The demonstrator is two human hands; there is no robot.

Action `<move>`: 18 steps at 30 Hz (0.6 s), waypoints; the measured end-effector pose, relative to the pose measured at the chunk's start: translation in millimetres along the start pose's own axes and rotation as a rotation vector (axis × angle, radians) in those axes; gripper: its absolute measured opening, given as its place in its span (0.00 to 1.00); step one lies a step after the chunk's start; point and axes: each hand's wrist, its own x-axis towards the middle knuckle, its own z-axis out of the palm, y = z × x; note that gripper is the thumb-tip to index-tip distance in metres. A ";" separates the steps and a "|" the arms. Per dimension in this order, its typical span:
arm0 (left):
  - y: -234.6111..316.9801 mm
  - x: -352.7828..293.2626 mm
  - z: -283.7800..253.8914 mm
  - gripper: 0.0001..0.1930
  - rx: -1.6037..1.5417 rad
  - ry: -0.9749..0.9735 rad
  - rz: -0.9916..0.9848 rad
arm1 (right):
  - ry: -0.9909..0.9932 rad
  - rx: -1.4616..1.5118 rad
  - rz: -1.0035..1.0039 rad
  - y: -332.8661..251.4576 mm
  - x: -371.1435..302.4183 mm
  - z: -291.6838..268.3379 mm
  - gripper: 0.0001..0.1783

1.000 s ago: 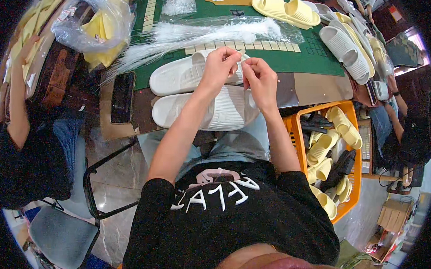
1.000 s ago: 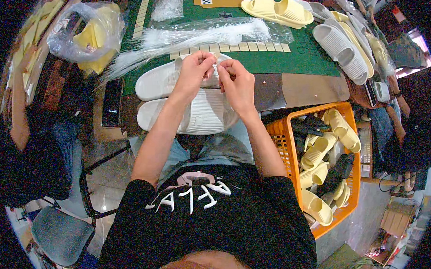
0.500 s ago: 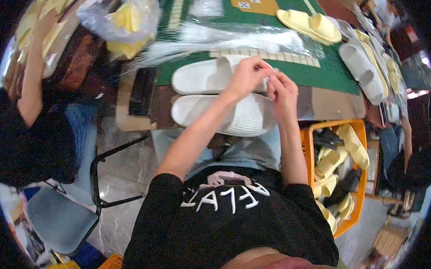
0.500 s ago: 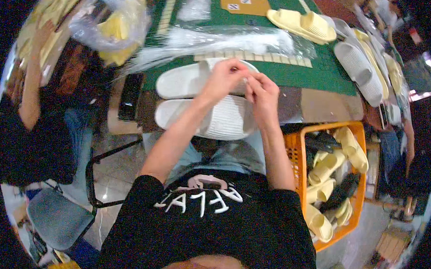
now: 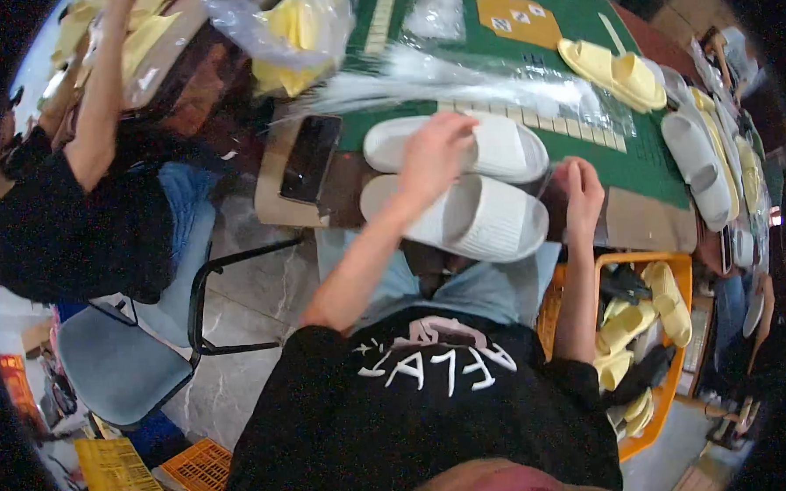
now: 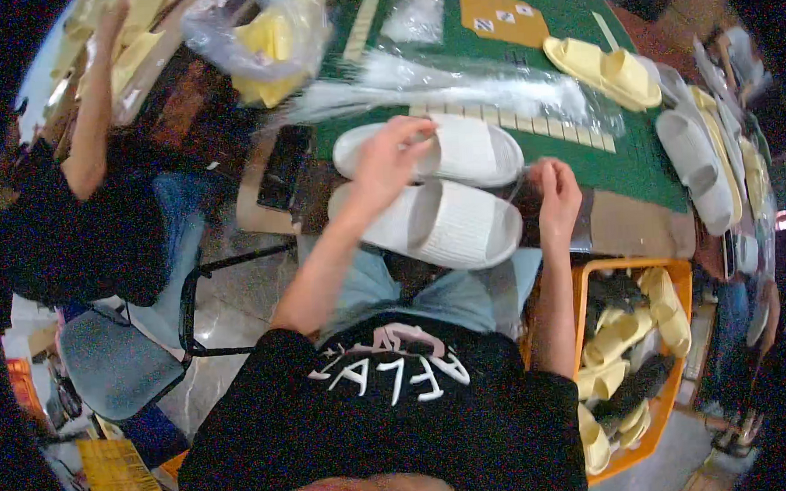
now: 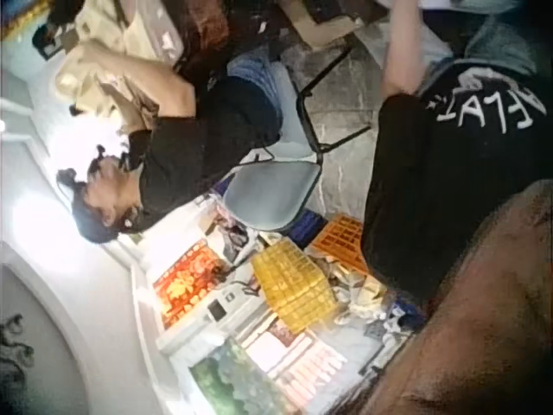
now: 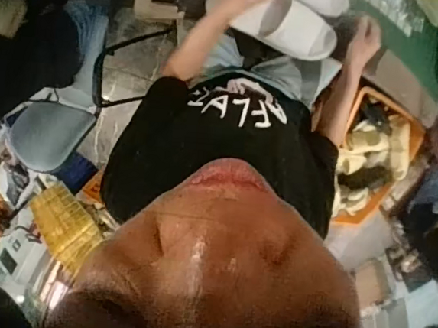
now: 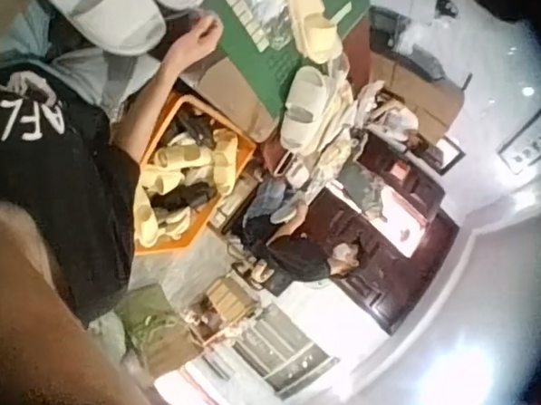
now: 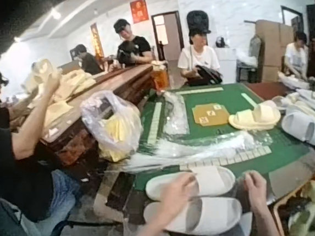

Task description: The person binds pairs of slippers together by taking plastic tag fasteners, threading them through each pair of slippers by hand, and securing the fasteners.

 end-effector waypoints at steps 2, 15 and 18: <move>5.2 -7.3 -20.4 0.21 0.111 -0.271 -0.177 | 0.068 -0.133 -0.046 19.9 4.9 -21.3 0.14; 25.2 -28.0 15.8 0.11 0.257 -0.171 0.144 | 0.275 -0.297 -0.318 53.6 -9.4 -41.4 0.12; 35.8 13.9 -47.6 0.12 0.258 0.081 0.276 | 0.255 -0.177 -0.185 32.7 -17.6 -25.1 0.12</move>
